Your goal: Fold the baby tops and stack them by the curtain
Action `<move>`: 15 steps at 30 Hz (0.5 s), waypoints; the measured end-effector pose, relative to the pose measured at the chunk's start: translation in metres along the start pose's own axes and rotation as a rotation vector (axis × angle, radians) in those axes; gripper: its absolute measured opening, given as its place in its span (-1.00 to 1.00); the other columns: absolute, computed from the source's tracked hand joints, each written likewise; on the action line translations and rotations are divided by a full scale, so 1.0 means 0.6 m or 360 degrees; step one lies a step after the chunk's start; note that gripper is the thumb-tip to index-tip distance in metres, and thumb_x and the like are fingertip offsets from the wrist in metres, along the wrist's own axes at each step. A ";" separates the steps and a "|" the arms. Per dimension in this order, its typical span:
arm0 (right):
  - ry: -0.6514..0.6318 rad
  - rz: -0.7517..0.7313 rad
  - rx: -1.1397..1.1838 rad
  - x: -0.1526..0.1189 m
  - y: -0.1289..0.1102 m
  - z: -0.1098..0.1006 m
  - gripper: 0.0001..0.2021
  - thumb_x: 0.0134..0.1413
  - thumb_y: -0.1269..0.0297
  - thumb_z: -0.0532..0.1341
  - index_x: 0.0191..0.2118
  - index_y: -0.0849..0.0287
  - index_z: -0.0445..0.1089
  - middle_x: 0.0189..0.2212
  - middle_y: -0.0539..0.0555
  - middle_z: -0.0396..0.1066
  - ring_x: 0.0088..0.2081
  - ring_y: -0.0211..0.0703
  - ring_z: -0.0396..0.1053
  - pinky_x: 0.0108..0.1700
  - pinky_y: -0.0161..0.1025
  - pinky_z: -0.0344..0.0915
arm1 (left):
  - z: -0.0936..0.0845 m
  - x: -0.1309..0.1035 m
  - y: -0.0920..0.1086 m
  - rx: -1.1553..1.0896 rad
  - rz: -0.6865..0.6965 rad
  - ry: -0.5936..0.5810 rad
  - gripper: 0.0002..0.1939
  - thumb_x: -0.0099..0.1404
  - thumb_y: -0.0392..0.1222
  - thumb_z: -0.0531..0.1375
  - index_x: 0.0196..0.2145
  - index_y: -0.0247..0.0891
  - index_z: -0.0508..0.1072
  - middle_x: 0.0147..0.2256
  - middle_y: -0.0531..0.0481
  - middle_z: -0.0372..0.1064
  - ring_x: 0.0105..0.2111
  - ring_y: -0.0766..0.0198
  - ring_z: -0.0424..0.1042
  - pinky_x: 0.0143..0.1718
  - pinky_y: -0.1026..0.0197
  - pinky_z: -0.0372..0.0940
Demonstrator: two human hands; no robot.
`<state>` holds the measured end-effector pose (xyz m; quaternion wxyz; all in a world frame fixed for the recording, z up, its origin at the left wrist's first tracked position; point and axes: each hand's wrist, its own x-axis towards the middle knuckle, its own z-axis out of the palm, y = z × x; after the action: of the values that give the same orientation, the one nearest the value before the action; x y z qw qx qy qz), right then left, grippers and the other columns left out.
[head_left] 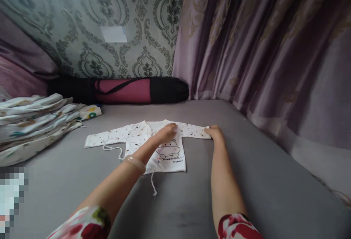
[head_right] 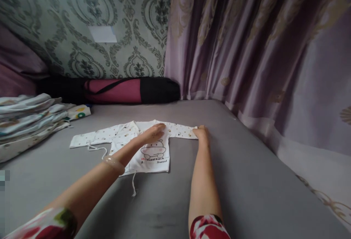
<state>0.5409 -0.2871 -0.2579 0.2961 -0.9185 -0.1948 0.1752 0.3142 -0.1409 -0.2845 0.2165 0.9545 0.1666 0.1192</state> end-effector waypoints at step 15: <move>-0.0177 0.0078 0.1203 -0.031 -0.033 -0.023 -0.90 0.15 0.45 0.21 -0.40 0.24 0.40 -0.56 0.03 0.48 -0.53 -0.26 0.43 -0.45 -0.33 0.40 | 0.012 0.025 -0.012 0.0197 -0.0208 -0.0393 -0.12 0.30 0.31 -0.04 0.35 -0.37 -0.05 0.38 -0.29 -0.20 0.35 -0.18 -0.20 0.30 -0.11 -0.17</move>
<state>0.5261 -0.2873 -0.2319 0.5986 -0.7379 -0.1102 0.2914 0.3280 -0.1319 -0.2915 0.1833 0.9606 0.2076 -0.0240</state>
